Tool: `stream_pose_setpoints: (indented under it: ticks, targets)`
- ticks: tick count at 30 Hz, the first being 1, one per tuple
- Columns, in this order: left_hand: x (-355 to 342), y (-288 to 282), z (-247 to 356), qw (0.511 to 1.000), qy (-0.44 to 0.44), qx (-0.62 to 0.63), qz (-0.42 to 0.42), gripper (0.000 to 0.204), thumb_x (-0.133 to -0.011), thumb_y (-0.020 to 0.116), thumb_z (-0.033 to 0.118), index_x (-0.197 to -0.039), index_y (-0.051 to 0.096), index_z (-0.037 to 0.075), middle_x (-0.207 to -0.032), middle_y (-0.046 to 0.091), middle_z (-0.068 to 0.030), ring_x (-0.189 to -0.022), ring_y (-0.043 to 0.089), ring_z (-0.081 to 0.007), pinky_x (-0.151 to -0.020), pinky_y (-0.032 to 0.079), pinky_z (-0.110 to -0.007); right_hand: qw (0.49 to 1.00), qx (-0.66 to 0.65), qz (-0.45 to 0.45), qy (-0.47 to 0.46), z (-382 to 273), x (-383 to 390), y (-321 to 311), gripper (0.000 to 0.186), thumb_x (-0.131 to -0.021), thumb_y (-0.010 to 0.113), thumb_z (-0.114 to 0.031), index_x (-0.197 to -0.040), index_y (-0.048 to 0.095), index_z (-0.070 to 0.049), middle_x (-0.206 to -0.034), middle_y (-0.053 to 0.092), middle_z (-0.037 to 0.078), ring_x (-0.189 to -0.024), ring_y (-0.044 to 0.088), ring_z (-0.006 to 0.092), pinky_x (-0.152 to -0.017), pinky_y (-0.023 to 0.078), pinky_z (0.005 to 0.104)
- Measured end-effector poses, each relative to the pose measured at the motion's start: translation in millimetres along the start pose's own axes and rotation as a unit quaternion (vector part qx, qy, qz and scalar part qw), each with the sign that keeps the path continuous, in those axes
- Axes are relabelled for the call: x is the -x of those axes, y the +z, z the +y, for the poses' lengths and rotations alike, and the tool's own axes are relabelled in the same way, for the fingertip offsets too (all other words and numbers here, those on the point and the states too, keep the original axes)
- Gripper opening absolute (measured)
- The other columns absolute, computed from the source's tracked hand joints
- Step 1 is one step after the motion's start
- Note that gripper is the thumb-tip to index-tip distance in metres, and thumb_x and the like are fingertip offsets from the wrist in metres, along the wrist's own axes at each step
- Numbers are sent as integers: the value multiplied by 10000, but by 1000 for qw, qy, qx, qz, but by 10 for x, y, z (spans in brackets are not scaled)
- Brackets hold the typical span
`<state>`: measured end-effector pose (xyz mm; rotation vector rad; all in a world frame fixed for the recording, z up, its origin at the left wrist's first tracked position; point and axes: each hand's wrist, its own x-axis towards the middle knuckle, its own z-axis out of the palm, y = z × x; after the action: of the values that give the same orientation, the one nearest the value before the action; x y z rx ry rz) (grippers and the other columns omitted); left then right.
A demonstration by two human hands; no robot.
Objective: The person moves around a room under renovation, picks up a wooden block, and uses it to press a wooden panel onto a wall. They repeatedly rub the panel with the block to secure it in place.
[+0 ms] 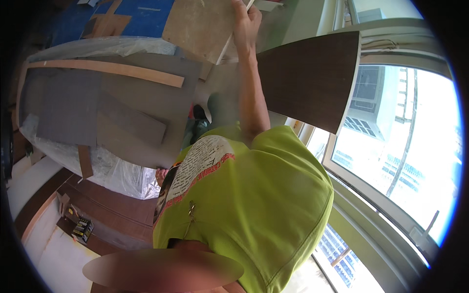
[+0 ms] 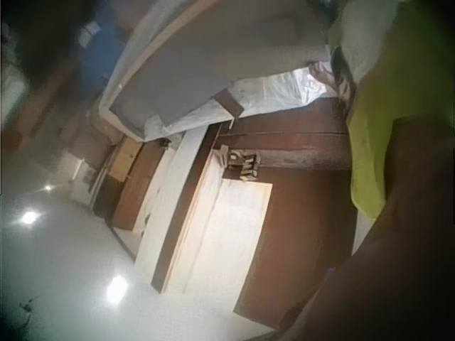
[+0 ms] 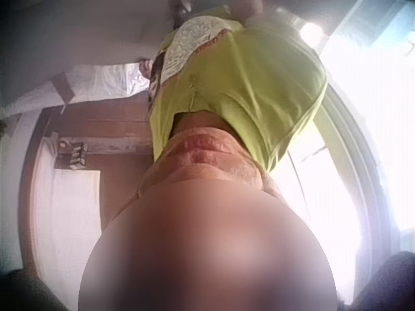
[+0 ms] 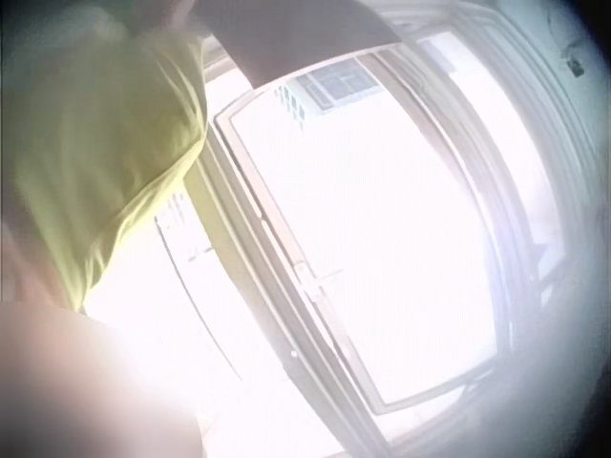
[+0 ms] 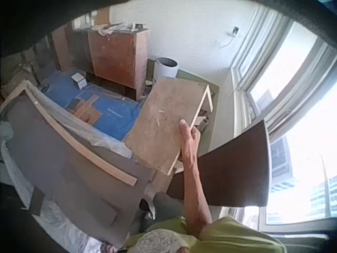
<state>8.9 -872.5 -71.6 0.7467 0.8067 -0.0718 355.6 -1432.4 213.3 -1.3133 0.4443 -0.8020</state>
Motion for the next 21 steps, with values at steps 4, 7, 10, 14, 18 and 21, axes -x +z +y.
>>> stream_pose_setpoints:
  ticks: [4, 7, 10, 14, 18, 21]
  targets:
    - [119, 137, 42, 993, 60, -71, 75, 299, -964, 740, 206, -1212, 608, 104, -901, 640, -29, -784, 616, -128, -834, 524, -323, 998, 21, -49, 14, 256, -267, 264, 420, -954, 732, -301, -1102, 705, 91, -999, 684, 81, -933, 604, 194, -898, 482, 337]
    - [238, 377, -33, 974, 84, -109, 180, 301, -996, 693, 318, -1200, 625, 108, -972, 653, -39, -851, 658, -141, -832, 540, -309, 977, 202, -67, -20, 439, -619, 398, 438, -1029, 556, -279, -1306, 679, 37, -1291, 689, 152, -1200, 614, 255, -1094, 435, 385]
    - [249, 601, -179, 948, 143, -142, 246, 347, -1036, 614, 381, -1236, 628, 98, -1019, 680, -66, -850, 693, -161, -766, 564, -280, 891, 440, -107, -31, 723, -1092, 540, 486, -1047, 500, -356, -1360, 657, -18, -1387, 644, 178, -1234, 615, 322, -1092, 462, 438]
    - [290, 1004, -248, 813, 263, -272, 443, 255, -1007, 620, 250, -1135, 681, 38, -1071, 689, -127, -884, 700, -213, -789, 583, -344, 882, 444, -143, -69, 1523, -1894, 790, 502, -1037, 527, -399, -1321, 676, -13, -1356, 653, 188, -1159, 641, 349, -1033, 493, 455]
    - [506, 1999, -528, 666, 292, -310, 613, 233, -964, 609, 168, -1085, 698, -9, -1101, 667, -193, -900, 710, -287, -797, 584, -403, 899, 399, -181, 21, 2264, -2647, 789, 508, -1024, 562, -401, -1313, 672, 3, -1324, 663, 189, -1124, 647, 344, -991, 508, 452]
    - [494, 2903, -708, 657, 276, -294, 637, 242, -970, 602, 173, -1099, 703, -6, -1127, 653, -224, -908, 712, -324, -812, 584, -402, 902, 374, -195, 87, 2543, -3179, 751, 515, -1015, 588, -403, -1307, 669, 14, -1299, 671, 190, -1098, 652, 340, -960, 519, 450]
